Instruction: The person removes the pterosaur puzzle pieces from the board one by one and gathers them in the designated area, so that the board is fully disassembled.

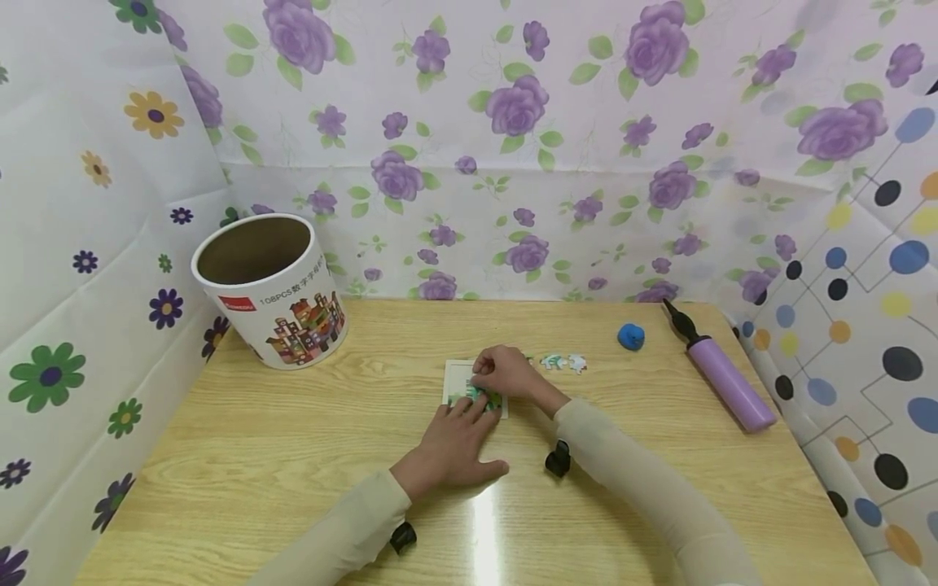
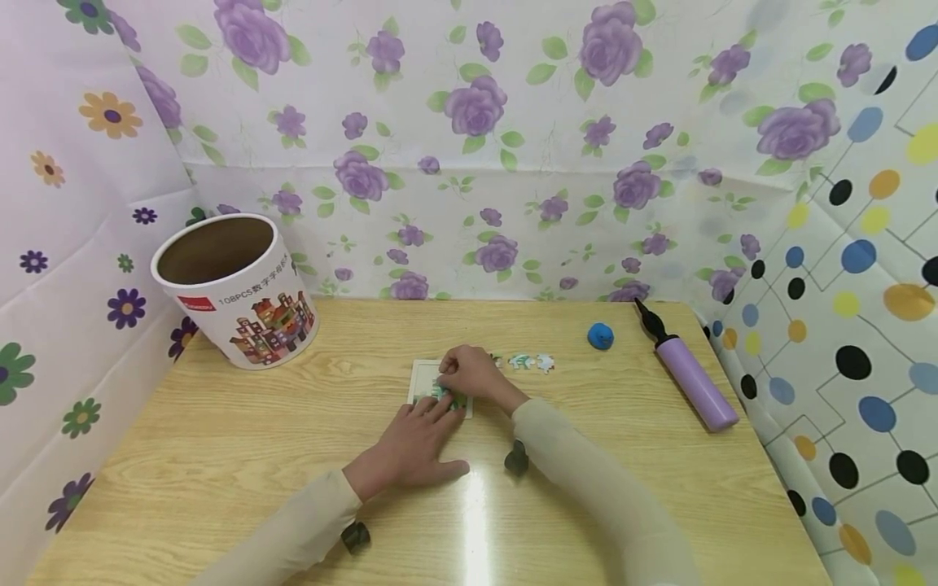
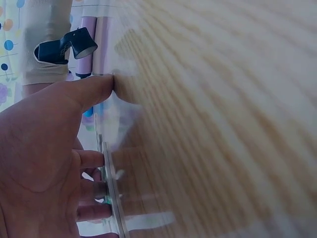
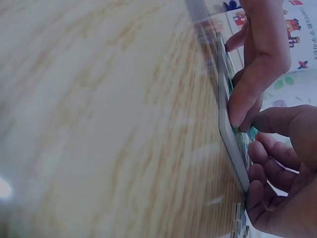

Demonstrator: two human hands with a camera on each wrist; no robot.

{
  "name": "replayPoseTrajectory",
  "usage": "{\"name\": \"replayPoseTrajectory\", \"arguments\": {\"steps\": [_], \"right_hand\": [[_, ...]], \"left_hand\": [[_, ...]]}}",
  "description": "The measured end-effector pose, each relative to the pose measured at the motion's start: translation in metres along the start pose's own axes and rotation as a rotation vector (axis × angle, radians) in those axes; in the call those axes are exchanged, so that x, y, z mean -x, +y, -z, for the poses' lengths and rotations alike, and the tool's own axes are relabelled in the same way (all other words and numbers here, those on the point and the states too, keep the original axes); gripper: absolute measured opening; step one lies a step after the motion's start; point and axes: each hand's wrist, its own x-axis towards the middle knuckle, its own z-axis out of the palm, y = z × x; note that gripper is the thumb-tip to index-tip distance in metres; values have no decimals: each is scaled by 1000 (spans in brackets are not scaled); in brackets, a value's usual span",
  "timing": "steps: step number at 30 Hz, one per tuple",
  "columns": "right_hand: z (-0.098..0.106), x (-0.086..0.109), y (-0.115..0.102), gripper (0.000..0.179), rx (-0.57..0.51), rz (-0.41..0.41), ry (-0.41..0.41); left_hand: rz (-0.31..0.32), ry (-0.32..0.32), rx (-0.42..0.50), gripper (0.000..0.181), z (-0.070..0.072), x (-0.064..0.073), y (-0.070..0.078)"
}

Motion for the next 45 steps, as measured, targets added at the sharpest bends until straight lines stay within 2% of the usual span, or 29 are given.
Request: {"name": "replayPoseTrajectory", "arguments": {"steps": [10, 18, 26, 32, 45], "right_hand": [[6, 4, 2, 5, -64, 38, 52], [30, 18, 7, 11, -121, 56, 94], [57, 42, 22, 12, -81, 48, 154], [72, 58, 33, 10, -68, -5, 187], [76, 77, 69, 14, -45, -39, 206]], "left_hand": [[-13, -2, 4, 84, 0, 0, -1], [-19, -2, 37, 85, 0, 2, -3], [-41, 11, 58, 85, -2, 3, -6], [-48, 13, 73, 85, -5, 3, -7], [-53, 5, 106, 83, -3, 5, -6]]}}
